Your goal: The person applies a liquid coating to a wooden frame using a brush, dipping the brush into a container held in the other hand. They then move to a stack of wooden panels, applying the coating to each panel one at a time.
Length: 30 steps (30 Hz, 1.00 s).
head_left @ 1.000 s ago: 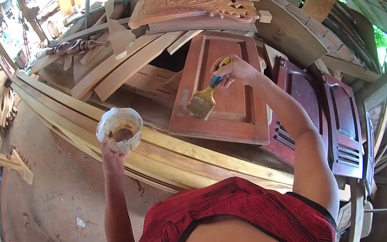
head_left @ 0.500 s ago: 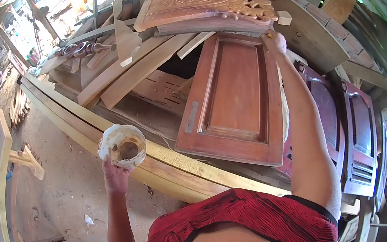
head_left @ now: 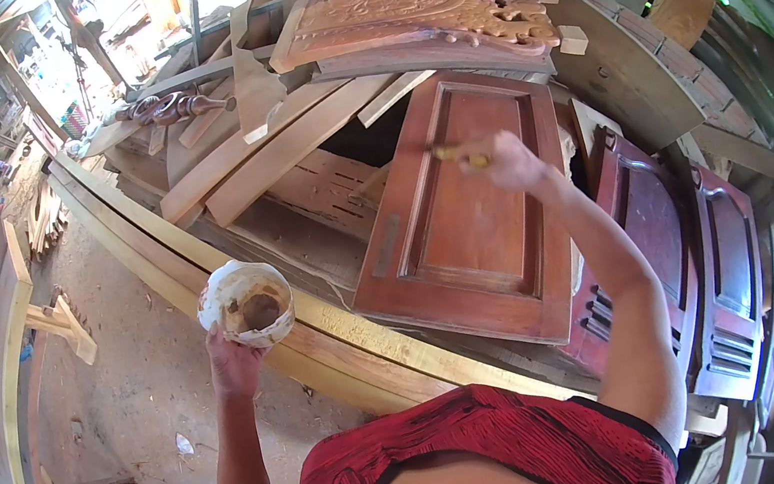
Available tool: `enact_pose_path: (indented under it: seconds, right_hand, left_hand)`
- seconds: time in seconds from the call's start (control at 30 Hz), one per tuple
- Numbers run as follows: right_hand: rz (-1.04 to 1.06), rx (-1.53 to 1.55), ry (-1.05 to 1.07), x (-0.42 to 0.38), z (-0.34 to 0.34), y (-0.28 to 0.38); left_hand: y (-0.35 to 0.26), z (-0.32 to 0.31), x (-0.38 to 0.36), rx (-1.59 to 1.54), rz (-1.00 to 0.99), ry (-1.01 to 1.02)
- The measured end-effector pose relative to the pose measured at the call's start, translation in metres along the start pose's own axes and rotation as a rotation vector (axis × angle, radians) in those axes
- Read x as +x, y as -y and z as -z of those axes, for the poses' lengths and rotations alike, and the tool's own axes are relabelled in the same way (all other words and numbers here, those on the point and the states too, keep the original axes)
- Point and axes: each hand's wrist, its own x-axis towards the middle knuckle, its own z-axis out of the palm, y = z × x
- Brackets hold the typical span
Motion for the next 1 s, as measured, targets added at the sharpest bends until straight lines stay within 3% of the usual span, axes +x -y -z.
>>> enact_pose_path:
  seconds: [0.07, 0.2, 0.33, 0.4, 0.5, 0.67, 0.73, 0.77, 0.83, 0.93, 1.0]
  right_hand:
    - [0.118, 0.085, 0.097, -0.026, 0.018, 0.042]
    - [0.14, 0.311, 0.237, -0.051, 0.05, 0.08]
    - [-0.387, 0.806, 0.321, -0.043, 0.068, 0.057]
    - [-0.513, 0.911, 0.45, -0.03, 0.072, 0.028]
    - [-0.638, 0.987, 0.459, -0.015, 0.07, -0.029]
    - [-0.652, 0.763, 0.149, 0.023, 0.097, -0.118]
    - [-0.587, 0.518, -0.193, 0.036, 0.085, -0.161]
    - [-0.585, 0.518, -0.193, 0.039, 0.069, -0.177]
    - [-0.342, -0.348, -0.421, 0.044, 0.042, -0.203]
    - [-0.409, -0.136, -0.386, 0.039, 0.01, -0.171]
    - [-0.132, -0.237, -0.349, 0.033, -0.013, -0.157]
  left_hand:
    - [-0.002, -0.004, -0.001, 0.005, -0.001, 0.012]
    - [-0.004, -0.013, -0.003, 0.023, -0.01, 0.024]
    - [-0.003, -0.005, 0.002, 0.048, 0.019, 0.006]
    - [-0.001, -0.004, -0.001, 0.032, -0.001, 0.002]
    - [0.001, -0.001, -0.002, 0.016, -0.01, -0.017]
    - [0.002, 0.003, -0.001, 0.048, -0.007, -0.03]
    - [0.002, 0.003, -0.002, 0.054, 0.007, -0.045]
    - [0.003, 0.004, -0.002, 0.054, 0.005, -0.045]
    - [0.004, 0.007, -0.001, 0.049, 0.011, -0.048]
    - [0.005, 0.006, 0.0, 0.063, -0.003, -0.045]
    - [0.003, 0.003, -0.001, 0.072, -0.002, -0.032]
